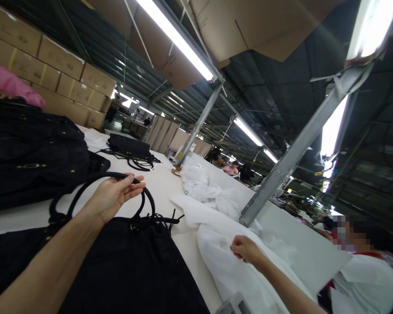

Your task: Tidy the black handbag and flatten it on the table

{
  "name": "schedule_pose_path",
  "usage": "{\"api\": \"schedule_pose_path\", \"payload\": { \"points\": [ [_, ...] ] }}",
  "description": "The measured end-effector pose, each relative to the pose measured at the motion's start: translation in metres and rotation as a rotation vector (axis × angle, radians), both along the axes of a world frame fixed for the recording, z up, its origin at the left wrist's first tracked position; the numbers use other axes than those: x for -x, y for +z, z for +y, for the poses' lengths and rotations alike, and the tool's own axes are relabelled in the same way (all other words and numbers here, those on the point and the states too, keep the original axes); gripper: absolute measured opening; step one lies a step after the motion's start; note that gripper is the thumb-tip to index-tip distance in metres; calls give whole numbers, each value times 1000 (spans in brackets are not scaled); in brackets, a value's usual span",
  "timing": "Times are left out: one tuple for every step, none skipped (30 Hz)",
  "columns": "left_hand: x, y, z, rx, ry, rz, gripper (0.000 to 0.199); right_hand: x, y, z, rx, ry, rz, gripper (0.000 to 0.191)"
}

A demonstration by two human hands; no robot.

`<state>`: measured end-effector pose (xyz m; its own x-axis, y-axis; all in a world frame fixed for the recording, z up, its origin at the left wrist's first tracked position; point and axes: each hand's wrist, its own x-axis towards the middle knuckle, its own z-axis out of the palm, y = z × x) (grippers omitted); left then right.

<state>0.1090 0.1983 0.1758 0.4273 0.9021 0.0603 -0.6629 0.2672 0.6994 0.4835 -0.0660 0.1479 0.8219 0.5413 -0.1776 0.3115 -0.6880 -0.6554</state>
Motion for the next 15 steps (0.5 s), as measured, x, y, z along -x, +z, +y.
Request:
{"api": "schedule_pose_path", "payload": {
  "points": [
    [0,0,0,0,-1,1,15,2,-1,0,-29,-5,18,24],
    [-1,0,0,-1,-2,2,14,3,-1,0,-61,-11,50,25],
    [-1,0,0,-4,-5,2,14,4,-1,1,-100,-16,91,25],
    [-1,0,1,-9,-5,4,13,6,1,2,-145,-21,136,23],
    [-2,-1,1,-16,-4,10,12,8,5,4,-196,-23,179,21],
    [-2,-2,1,-24,-1,19,10,11,11,6,-246,-19,213,19],
    [-2,-3,2,-32,3,31,8,16,19,8,-304,-16,259,15],
    [-2,-3,2,-34,8,40,6,22,27,9,-369,-12,332,9],
    [-3,-4,2,-28,13,46,4,32,36,11,-432,-9,435,5],
    [-3,-5,2,-18,19,46,3,44,44,12,-482,-5,553,14],
    [-3,-5,2,-7,27,41,3,58,51,13,-514,10,668,26],
    [-4,-5,2,2,37,33,3,73,54,15,-526,36,760,36],
    [-4,-5,1,6,46,28,4,89,55,18,-507,78,821,42],
    [-4,-5,0,5,55,25,4,106,51,22,-465,143,844,42],
    [-4,-6,0,1,64,27,3,122,44,28,-425,228,856,37]
  ]
}}
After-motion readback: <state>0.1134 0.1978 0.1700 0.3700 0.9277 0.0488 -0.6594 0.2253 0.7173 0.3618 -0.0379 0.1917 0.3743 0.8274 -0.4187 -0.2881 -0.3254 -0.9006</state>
